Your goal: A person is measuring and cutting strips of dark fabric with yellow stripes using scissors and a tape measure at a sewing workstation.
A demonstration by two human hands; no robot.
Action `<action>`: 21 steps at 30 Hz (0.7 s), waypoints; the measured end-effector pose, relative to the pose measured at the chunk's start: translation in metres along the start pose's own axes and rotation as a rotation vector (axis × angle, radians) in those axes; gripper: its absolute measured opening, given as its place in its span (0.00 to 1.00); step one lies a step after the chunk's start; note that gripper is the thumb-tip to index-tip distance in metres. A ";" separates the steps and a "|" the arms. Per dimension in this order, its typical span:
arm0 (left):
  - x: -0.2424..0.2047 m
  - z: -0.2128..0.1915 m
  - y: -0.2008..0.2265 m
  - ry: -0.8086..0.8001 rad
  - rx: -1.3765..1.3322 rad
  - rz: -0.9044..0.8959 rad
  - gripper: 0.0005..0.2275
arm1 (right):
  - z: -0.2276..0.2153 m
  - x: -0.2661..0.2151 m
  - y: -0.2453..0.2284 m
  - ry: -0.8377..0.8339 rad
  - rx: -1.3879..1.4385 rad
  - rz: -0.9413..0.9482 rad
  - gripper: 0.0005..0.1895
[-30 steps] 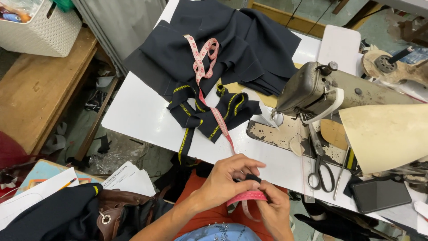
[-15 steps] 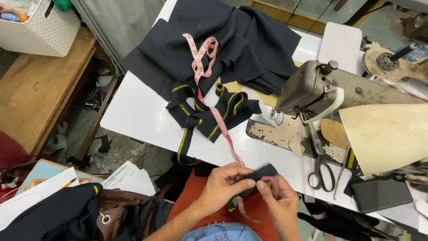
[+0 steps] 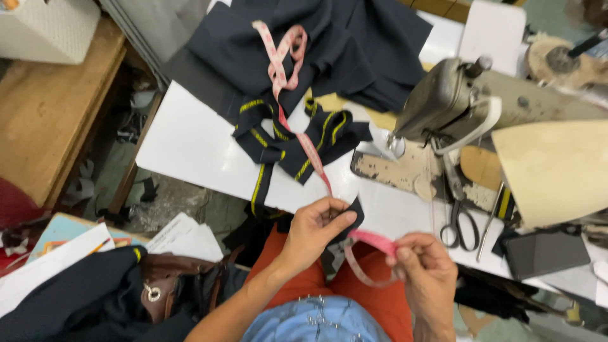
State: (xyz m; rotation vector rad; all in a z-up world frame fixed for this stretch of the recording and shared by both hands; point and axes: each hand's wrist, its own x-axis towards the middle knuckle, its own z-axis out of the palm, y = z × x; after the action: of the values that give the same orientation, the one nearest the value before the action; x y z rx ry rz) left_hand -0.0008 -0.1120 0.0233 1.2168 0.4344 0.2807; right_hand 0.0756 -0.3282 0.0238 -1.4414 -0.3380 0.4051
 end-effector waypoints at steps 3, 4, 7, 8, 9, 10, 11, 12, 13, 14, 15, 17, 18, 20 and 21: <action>-0.002 0.004 -0.001 0.023 -0.004 -0.018 0.10 | 0.013 0.002 -0.012 0.025 0.032 -0.110 0.17; -0.003 0.005 0.004 0.012 0.030 0.003 0.12 | 0.020 0.004 -0.019 0.068 -0.046 -0.144 0.21; -0.006 0.006 0.009 -0.016 0.095 0.141 0.09 | 0.037 0.015 -0.022 0.101 -0.222 -0.096 0.13; -0.006 0.007 0.007 -0.016 0.095 0.133 0.09 | 0.037 0.017 -0.017 0.103 -0.222 -0.088 0.13; -0.006 0.007 0.006 -0.003 0.063 0.169 0.08 | 0.038 0.019 -0.012 0.106 -0.207 -0.141 0.14; -0.004 0.007 0.005 0.010 0.031 0.210 0.07 | 0.038 0.024 -0.007 0.108 -0.191 -0.198 0.15; -0.005 0.008 0.007 0.009 0.032 0.206 0.07 | 0.036 0.024 -0.005 0.110 -0.190 -0.194 0.15; -0.006 0.009 0.010 0.014 0.025 0.209 0.08 | 0.034 0.024 -0.004 0.130 -0.208 -0.200 0.16; -0.007 0.009 0.012 0.018 0.019 0.211 0.09 | 0.032 0.024 -0.003 0.150 -0.227 -0.205 0.16; -0.007 0.008 0.010 0.017 0.020 0.208 0.09 | 0.033 0.024 -0.005 0.152 -0.226 -0.202 0.16; -0.007 0.006 0.008 0.015 0.007 0.201 0.10 | 0.035 0.024 -0.007 0.141 -0.253 -0.220 0.15; -0.006 0.005 0.007 0.010 -0.006 0.194 0.12 | 0.037 0.024 -0.011 0.134 -0.280 -0.239 0.14; -0.007 0.006 0.006 0.019 -0.003 0.196 0.12 | 0.038 0.024 -0.013 0.124 -0.345 -0.272 0.15; -0.006 0.006 0.004 0.027 -0.001 0.196 0.13 | 0.037 0.022 -0.013 0.114 -0.410 -0.304 0.16; -0.006 0.006 0.002 0.030 -0.007 0.196 0.13 | 0.037 0.021 -0.011 0.094 -0.560 -0.444 0.16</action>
State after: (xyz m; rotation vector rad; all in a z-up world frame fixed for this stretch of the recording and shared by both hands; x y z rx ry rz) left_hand -0.0030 -0.1186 0.0273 1.2512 0.3393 0.4684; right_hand 0.0779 -0.2871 0.0379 -1.8587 -0.7165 -0.1349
